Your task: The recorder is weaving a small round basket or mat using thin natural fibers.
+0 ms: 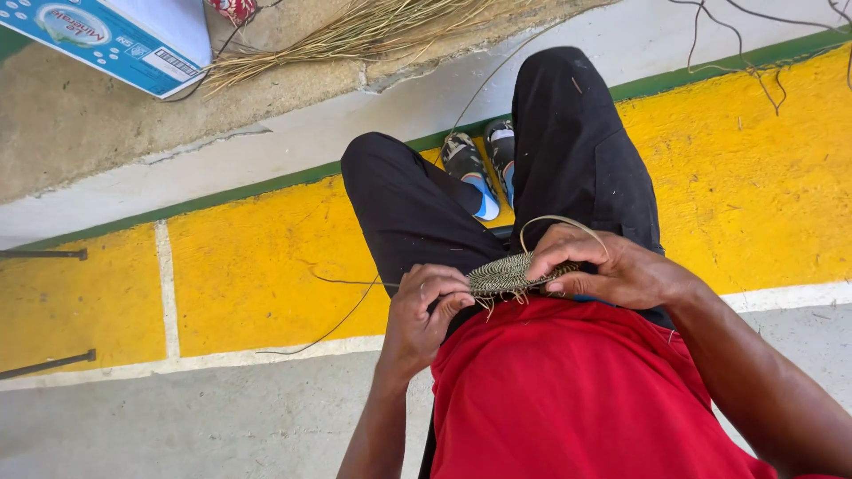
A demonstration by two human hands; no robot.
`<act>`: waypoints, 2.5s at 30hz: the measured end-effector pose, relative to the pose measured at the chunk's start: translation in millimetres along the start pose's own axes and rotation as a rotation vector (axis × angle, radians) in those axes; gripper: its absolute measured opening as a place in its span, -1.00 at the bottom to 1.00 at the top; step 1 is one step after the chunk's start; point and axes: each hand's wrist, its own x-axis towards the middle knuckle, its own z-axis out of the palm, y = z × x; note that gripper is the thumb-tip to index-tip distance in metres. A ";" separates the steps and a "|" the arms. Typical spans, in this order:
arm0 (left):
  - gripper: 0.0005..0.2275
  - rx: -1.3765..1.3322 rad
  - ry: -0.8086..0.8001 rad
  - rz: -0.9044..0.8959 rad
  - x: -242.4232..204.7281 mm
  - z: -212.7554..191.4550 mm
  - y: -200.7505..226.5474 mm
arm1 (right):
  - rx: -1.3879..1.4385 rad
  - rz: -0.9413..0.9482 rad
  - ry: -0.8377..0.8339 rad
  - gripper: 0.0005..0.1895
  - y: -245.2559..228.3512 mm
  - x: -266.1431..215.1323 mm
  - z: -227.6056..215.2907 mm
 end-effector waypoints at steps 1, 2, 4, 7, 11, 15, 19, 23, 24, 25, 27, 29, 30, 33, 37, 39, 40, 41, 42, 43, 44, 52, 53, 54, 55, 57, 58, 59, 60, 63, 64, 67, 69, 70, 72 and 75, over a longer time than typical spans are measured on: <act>-0.87 -0.001 0.004 0.003 0.6 0.0 2.3 | -0.004 -0.001 -0.001 -0.69 0.3 -0.6 -2.4; -0.88 -0.013 0.008 0.001 -1.6 0.1 4.6 | -0.005 0.054 -0.025 -0.67 1.2 -0.8 -3.6; -0.88 -0.025 0.018 -0.010 -2.3 1.0 5.9 | -0.002 0.113 -0.059 -0.64 0.4 0.5 -5.0; -0.91 -0.023 0.022 0.029 -2.6 0.8 5.4 | 0.048 0.133 -0.099 -0.64 -5.7 2.2 -1.2; -0.92 0.029 0.008 0.112 18.8 -6.0 1.1 | 0.015 0.041 -0.124 -0.66 -3.5 7.2 -11.8; -0.88 0.126 0.031 0.178 37.6 -12.3 20.1 | 0.146 0.096 0.039 -0.67 3.1 12.1 -7.2; -0.88 0.183 0.053 0.127 57.0 4.9 33.2 | 0.254 0.075 0.201 -0.70 14.7 23.3 2.7; -0.90 0.224 0.060 0.116 69.8 23.6 27.9 | 0.374 0.062 0.406 -0.76 19.9 28.5 4.2; -0.90 0.199 0.068 0.103 70.7 28.3 25.6 | 0.349 0.089 0.450 -0.79 19.9 27.8 2.7; -0.90 0.200 0.066 0.106 71.6 31.0 24.1 | 0.349 0.087 0.454 -0.79 16.9 32.5 -4.4; -0.89 0.204 0.118 0.118 71.0 36.5 20.2 | 0.067 0.196 0.430 -0.87 12.6 41.1 -16.3; -0.88 0.204 0.115 0.121 69.5 37.3 21.8 | 0.035 0.201 0.398 -0.83 17.1 48.4 -19.0; -0.86 0.207 0.137 0.132 72.0 36.8 21.7 | -0.014 0.191 0.353 -0.76 19.0 55.6 -23.6; -0.87 0.219 0.130 0.104 72.2 38.8 20.5 | 0.073 0.123 0.341 -0.74 26.7 66.2 -26.6; -0.86 0.178 0.094 0.088 71.6 35.5 16.2 | 0.090 0.133 0.443 -0.72 32.4 63.9 -12.4; -0.87 0.105 0.037 -0.035 71.0 32.0 20.3 | 0.117 0.125 0.516 -0.71 37.6 57.9 -2.2; -0.87 0.109 0.048 -0.018 73.5 32.8 11.5 | 0.105 0.107 0.518 -0.71 23.8 62.5 -7.6; -0.87 0.129 0.022 -0.054 76.4 32.7 2.8 | 0.076 0.071 0.564 -0.75 9.3 67.4 -12.3; -0.88 0.144 -0.010 -0.111 73.0 34.8 -3.8 | 0.057 0.054 0.602 -0.78 -4.6 67.0 -12.8; -0.88 0.142 -0.003 -0.115 75.6 31.8 6.4 | 0.055 0.055 0.595 -0.78 -24.2 59.6 -15.3; -0.85 0.137 -0.008 -0.025 78.8 28.8 15.3 | 0.068 -0.041 0.654 -0.84 -42.8 53.0 -18.0; -0.73 0.076 0.021 0.071 81.4 35.3 9.8 | 0.150 -0.339 0.461 -0.90 -38.3 21.7 -0.3; -0.73 0.073 0.021 0.072 79.9 36.5 8.9 | 0.134 -0.240 0.558 -0.77 -29.1 23.7 3.0; -0.72 0.070 0.017 0.071 78.3 37.4 8.3 | 0.119 -0.139 0.658 -0.63 -20.2 25.2 7.0; -0.72 0.067 0.024 0.061 78.7 37.3 8.9 | 0.119 -0.133 0.648 -0.63 -12.9 25.3 7.9; -0.70 0.085 0.000 0.066 80.7 36.9 10.5 | 0.189 -0.154 0.715 -0.61 2.0 24.1 10.6; -0.70 0.085 0.001 0.068 82.1 35.9 10.7 | 0.187 -0.157 0.716 -0.61 3.4 25.6 11.4; -0.72 0.077 -0.011 0.059 83.7 35.0 10.9 | 0.146 -0.095 0.737 -0.66 4.8 27.1 11.9; -0.74 0.067 -0.024 0.043 83.1 34.3 11.7 | 0.109 -0.027 0.756 -0.70 6.0 27.2 14.1; -0.76 0.039 -0.005 0.057 84.0 38.1 4.5 | -0.459 -0.205 0.740 -0.83 -12.5 29.9 14.1; -0.76 0.038 -0.004 0.054 83.5 37.9 4.2 | -0.458 -0.204 0.737 -0.83 -12.5 31.0 14.1; -0.77 0.040 0.011 0.072 82.3 37.1 4.4 | -0.471 -0.233 0.752 -0.87 -14.1 33.8 14.8; -0.79 0.049 0.012 0.076 81.7 38.3 4.0 | -0.514 -0.226 0.766 -0.84 -14.0 34.3 15.5; -0.79 0.049 0.016 0.076 81.9 37.6 4.1 | -0.515 -0.228 0.763 -0.84 -16.1 34.6 15.6; -0.78 0.053 0.011 0.085 81.7 36.4 3.9 | -0.609 -0.241 0.749 -0.84 -19.8 35.0 16.5; -0.77 0.054 0.017 0.097 81.7 36.2 4.8 | -0.698 -0.261 0.735 -0.80 -19.5 35.9 15.8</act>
